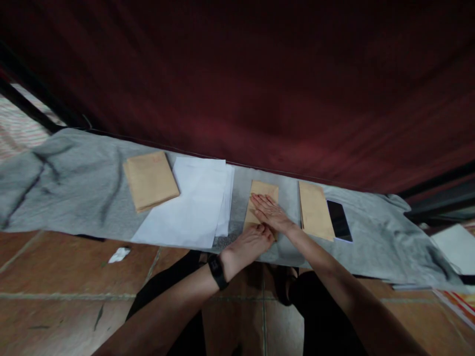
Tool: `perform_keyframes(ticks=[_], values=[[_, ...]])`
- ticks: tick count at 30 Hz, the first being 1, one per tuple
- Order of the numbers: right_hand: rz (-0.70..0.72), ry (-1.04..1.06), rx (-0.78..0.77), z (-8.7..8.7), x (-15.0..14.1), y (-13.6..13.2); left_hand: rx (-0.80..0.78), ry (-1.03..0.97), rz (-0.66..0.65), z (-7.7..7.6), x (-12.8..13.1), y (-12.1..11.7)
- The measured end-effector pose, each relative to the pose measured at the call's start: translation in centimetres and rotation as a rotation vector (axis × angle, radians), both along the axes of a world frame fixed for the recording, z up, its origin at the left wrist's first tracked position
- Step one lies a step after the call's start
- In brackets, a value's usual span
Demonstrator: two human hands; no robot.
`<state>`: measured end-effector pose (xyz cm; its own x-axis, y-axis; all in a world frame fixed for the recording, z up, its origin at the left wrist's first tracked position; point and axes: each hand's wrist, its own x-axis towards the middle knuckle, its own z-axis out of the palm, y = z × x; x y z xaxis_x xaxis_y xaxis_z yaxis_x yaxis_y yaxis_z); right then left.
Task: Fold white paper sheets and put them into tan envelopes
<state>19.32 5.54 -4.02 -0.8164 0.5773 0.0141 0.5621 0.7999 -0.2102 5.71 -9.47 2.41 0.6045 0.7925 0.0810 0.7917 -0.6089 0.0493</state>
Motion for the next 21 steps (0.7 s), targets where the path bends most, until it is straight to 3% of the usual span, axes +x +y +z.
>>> perform_keyframes(ticks=[7,13,21], values=[[0.072,0.020,0.030,-0.8,0.7,-2.4,0.111,-0.007,-0.083,-1.0,-0.2,-0.7],[0.072,0.025,0.015,-0.5,0.8,-2.9,0.110,-0.025,-0.148,-0.6,-0.7,-0.7],[0.076,0.008,0.009,0.2,0.9,-3.5,0.083,-0.096,-0.028,-0.7,-1.2,-0.3]])
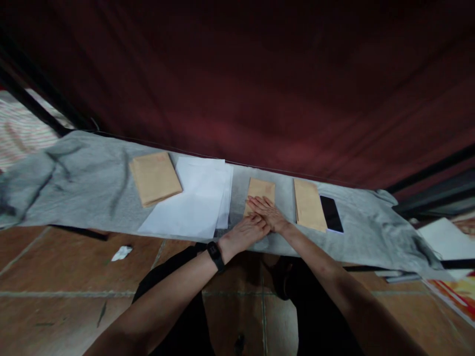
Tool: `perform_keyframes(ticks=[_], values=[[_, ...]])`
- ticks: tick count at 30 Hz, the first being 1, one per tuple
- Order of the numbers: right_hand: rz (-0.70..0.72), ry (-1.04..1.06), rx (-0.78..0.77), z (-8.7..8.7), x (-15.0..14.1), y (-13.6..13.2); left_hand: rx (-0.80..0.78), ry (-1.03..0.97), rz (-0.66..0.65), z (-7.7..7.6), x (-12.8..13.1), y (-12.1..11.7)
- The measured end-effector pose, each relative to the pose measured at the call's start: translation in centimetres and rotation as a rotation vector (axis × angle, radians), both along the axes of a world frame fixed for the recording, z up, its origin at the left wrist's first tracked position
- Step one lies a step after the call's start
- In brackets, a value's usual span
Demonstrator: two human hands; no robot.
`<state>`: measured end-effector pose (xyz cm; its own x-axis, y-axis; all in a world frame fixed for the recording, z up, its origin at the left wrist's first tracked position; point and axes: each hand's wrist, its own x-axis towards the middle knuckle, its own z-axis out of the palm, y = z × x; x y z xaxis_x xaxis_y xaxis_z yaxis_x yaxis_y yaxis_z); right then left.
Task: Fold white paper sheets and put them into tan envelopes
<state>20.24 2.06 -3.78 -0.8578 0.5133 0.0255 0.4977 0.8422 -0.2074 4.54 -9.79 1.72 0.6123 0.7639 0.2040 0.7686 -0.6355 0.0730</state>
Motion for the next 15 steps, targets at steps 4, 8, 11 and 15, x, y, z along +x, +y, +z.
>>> perform_keyframes(ticks=[4,8,11,15], values=[[-0.025,-0.030,0.022,0.6,-0.3,-0.7,-0.113,-0.146,0.148,-0.9,-1.2,0.7],[-0.070,-0.044,0.011,0.7,-0.7,-1.6,-0.241,-0.279,0.245,-2.3,-2.5,1.9],[-0.064,-0.044,-0.033,0.8,-0.7,-2.0,-0.311,-0.318,0.242,-3.3,-3.1,2.6],[-0.057,-0.024,-0.127,1.4,-0.4,-2.6,-0.381,-0.299,0.238,-3.9,-3.5,3.3]])
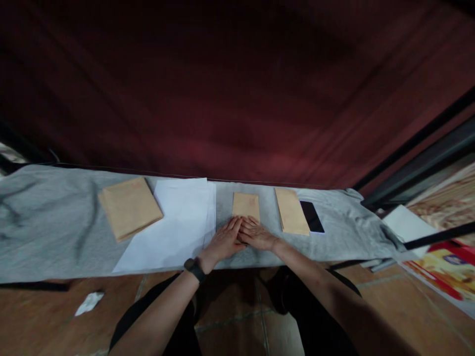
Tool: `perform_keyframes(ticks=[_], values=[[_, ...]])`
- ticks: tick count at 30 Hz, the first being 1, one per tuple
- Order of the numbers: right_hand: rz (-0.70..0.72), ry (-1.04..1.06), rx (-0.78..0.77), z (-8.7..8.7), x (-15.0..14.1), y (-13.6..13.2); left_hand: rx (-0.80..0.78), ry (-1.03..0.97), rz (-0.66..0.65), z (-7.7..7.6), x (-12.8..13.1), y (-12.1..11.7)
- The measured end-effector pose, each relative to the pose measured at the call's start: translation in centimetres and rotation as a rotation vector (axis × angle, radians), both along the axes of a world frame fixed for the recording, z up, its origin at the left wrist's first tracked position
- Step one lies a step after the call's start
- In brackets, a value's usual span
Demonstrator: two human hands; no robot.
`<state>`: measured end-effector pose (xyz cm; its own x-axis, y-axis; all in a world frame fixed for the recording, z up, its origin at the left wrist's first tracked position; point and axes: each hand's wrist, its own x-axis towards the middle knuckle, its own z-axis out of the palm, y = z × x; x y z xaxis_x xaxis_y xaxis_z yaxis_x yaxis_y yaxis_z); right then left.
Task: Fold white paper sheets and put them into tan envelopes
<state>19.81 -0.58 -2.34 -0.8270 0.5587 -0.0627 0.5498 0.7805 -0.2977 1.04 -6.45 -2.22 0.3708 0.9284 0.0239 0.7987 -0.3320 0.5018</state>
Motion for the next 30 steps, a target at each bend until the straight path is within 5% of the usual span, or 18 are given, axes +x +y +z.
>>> perform_keyframes(ticks=[10,22,30], values=[[0.027,0.069,-0.179,1.4,1.6,-3.6,-0.085,0.084,-0.077,1.3,-0.6,1.3],[-0.156,0.082,-0.220,0.7,1.5,-3.0,0.004,0.070,-0.111,1.5,0.0,1.9],[-0.072,0.131,-0.164,0.0,1.9,-2.4,-0.004,0.116,-0.101,1.6,-0.1,2.1]])
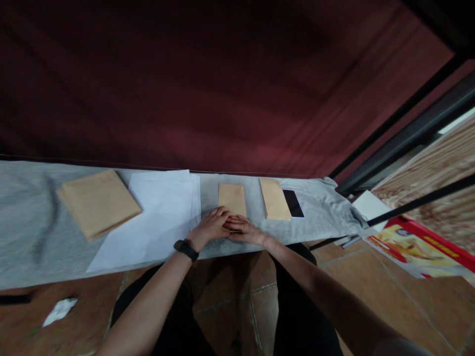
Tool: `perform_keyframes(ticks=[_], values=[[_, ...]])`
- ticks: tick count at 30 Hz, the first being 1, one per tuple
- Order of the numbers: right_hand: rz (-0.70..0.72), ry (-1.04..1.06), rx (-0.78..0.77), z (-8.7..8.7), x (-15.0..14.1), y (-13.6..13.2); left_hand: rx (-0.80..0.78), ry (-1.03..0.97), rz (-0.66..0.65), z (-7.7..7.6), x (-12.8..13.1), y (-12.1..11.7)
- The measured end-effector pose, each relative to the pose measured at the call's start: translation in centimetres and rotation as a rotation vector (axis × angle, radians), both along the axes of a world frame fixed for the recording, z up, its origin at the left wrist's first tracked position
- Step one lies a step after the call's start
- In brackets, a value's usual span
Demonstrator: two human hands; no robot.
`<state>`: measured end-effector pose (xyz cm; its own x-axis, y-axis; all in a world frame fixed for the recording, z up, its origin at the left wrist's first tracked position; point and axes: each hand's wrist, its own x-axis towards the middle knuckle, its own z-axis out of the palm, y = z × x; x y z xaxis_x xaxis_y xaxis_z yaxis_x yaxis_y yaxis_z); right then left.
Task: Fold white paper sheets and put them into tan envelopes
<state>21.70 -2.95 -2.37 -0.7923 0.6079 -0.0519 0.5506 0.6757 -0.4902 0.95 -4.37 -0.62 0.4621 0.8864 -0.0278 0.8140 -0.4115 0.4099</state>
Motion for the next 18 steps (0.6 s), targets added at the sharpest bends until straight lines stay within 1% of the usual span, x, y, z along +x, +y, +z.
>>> perform_keyframes(ticks=[5,12,16,18], values=[[-0.006,0.034,0.049,-0.7,0.3,0.3,-0.018,0.033,0.007,0.3,0.1,-0.1],[-0.028,0.015,0.071,-0.9,0.1,0.1,-0.024,0.026,0.006,0.4,0.2,-0.3],[-0.022,0.058,0.107,-1.3,0.2,0.0,-0.041,0.023,0.016,0.9,0.2,-0.4],[-0.008,0.090,0.108,-1.5,0.4,0.0,-0.044,0.031,0.015,1.0,0.2,-0.3]])
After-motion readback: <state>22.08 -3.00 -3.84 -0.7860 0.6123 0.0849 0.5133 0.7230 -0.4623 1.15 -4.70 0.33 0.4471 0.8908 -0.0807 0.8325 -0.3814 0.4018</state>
